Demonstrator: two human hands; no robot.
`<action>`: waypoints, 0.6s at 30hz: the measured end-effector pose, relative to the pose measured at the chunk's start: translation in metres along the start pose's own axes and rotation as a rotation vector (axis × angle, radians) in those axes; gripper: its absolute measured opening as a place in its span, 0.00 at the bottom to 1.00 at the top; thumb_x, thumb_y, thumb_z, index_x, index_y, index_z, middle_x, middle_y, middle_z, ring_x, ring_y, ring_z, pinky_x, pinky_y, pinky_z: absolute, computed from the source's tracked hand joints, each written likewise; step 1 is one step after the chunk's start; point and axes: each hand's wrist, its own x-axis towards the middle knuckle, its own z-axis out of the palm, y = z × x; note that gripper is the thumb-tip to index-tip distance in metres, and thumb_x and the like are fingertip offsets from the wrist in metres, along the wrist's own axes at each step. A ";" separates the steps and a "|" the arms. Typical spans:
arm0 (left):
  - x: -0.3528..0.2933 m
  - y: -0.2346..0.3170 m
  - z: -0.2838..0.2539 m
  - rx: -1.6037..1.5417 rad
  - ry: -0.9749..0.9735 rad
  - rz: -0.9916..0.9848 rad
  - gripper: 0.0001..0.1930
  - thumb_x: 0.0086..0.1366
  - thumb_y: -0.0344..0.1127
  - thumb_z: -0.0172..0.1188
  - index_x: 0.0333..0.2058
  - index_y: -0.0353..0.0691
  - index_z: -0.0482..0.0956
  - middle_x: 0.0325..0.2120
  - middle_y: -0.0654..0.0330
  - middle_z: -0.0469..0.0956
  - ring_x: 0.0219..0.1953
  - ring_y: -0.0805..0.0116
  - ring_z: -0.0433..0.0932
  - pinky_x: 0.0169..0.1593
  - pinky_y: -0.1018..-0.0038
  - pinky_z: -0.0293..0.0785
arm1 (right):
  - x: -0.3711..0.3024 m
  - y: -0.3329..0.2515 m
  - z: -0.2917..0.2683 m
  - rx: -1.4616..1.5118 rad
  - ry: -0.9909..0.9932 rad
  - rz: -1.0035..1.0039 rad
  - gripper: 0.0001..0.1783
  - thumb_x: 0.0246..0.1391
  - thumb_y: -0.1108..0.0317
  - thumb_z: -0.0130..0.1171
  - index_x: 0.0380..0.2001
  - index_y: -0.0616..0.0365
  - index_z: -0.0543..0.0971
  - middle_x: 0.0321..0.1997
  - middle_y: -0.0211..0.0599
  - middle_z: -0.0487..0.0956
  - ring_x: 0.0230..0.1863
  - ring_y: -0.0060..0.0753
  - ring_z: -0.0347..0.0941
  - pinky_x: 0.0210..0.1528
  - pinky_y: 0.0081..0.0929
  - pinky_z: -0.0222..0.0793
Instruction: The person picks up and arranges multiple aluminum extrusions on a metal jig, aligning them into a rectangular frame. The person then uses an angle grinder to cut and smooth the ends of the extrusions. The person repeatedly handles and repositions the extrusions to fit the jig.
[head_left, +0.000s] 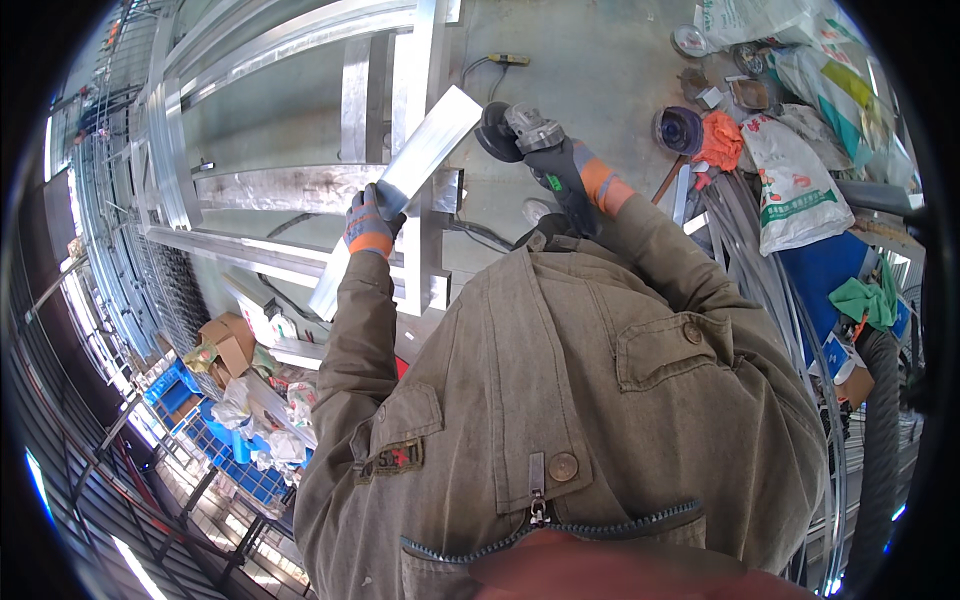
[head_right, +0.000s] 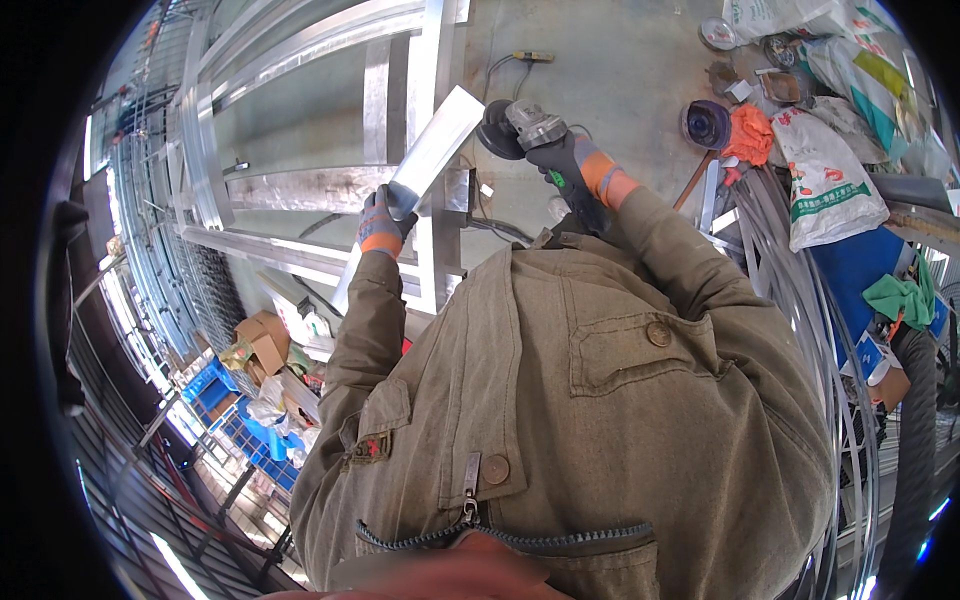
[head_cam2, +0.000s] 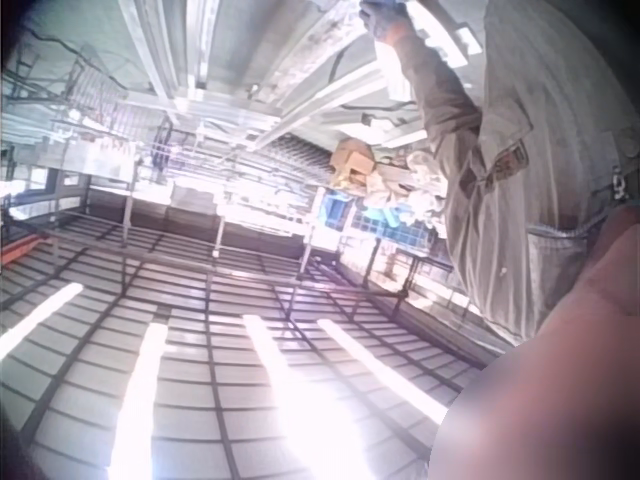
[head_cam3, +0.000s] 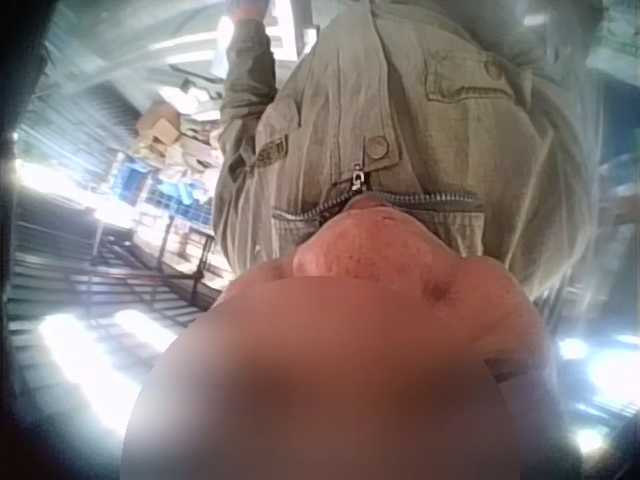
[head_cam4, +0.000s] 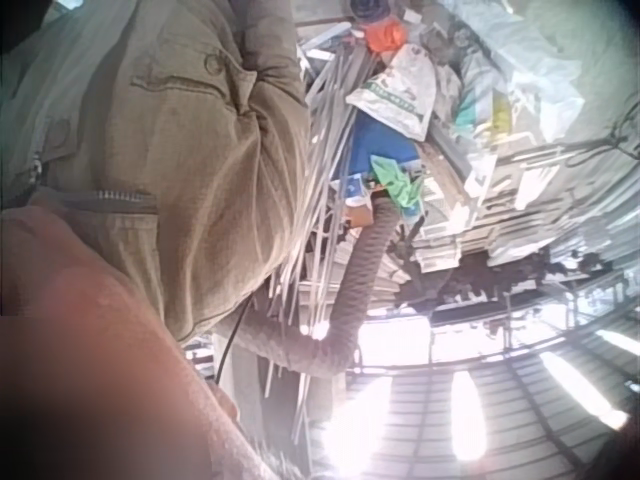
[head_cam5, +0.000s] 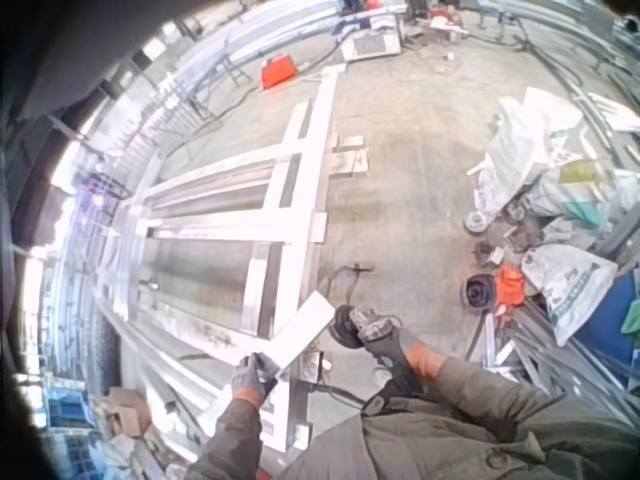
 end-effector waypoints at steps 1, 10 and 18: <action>0.000 -0.002 0.001 -0.013 -0.001 0.001 0.49 0.53 0.44 0.87 0.73 0.42 0.73 0.66 0.49 0.78 0.68 0.43 0.76 0.70 0.54 0.76 | 0.000 0.000 0.000 0.003 0.013 -0.024 0.14 0.59 0.58 0.76 0.37 0.55 0.85 0.30 0.30 0.82 0.28 0.25 0.77 0.31 0.32 0.75; 0.002 -0.005 0.005 -0.041 -0.006 -0.010 0.48 0.53 0.45 0.87 0.72 0.46 0.74 0.68 0.50 0.76 0.69 0.42 0.74 0.70 0.53 0.76 | -0.006 0.002 -0.009 0.137 -0.047 0.050 0.19 0.62 0.57 0.76 0.50 0.56 0.87 0.37 0.29 0.85 0.35 0.23 0.79 0.38 0.29 0.77; 0.007 -0.016 -0.001 -0.020 -0.118 -0.050 0.53 0.52 0.45 0.88 0.75 0.43 0.71 0.68 0.50 0.77 0.69 0.43 0.75 0.71 0.54 0.76 | -0.002 0.013 -0.010 0.267 -0.025 0.089 0.18 0.64 0.56 0.75 0.49 0.55 0.86 0.36 0.30 0.85 0.34 0.26 0.81 0.38 0.31 0.79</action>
